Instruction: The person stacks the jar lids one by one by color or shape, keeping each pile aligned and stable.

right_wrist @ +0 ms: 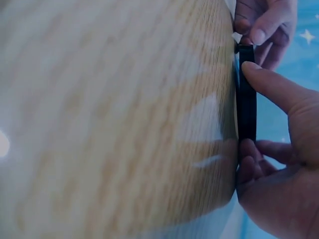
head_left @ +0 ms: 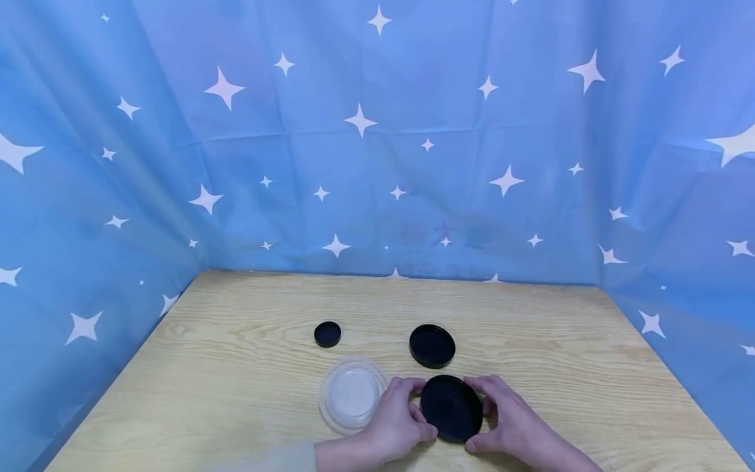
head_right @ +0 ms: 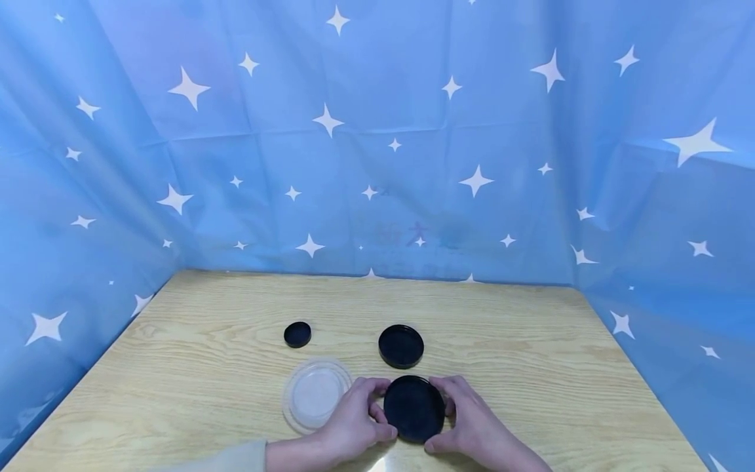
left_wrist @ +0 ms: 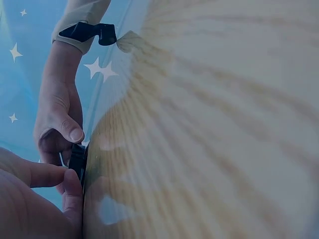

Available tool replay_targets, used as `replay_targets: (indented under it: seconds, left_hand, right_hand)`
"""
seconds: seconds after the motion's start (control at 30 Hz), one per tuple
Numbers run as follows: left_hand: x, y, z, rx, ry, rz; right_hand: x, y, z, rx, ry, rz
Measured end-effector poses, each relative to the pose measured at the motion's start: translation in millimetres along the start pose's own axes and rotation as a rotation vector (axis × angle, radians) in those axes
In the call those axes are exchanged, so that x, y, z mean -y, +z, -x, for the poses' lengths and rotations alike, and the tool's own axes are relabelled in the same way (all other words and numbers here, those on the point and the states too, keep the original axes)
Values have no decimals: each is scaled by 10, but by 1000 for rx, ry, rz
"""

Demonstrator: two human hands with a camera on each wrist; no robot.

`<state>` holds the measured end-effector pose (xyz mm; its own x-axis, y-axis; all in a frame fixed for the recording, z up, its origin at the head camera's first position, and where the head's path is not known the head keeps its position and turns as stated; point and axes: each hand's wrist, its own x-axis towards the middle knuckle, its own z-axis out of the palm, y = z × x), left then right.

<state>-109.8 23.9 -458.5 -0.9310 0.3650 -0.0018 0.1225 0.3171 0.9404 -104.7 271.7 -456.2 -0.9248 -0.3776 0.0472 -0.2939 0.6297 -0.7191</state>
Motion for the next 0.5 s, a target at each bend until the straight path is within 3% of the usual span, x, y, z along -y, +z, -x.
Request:
replay_targets:
  seconds: [0.27, 0.5]
  left_hand:
    - [-29, -26, 52, 2, -39, 20]
    - [-171, -142, 20, 50, -3, 171]
  right_hand:
    - [-1, -15, 3, -28, -81, -44]
    - [3, -163, -27, -66, -121, -110]
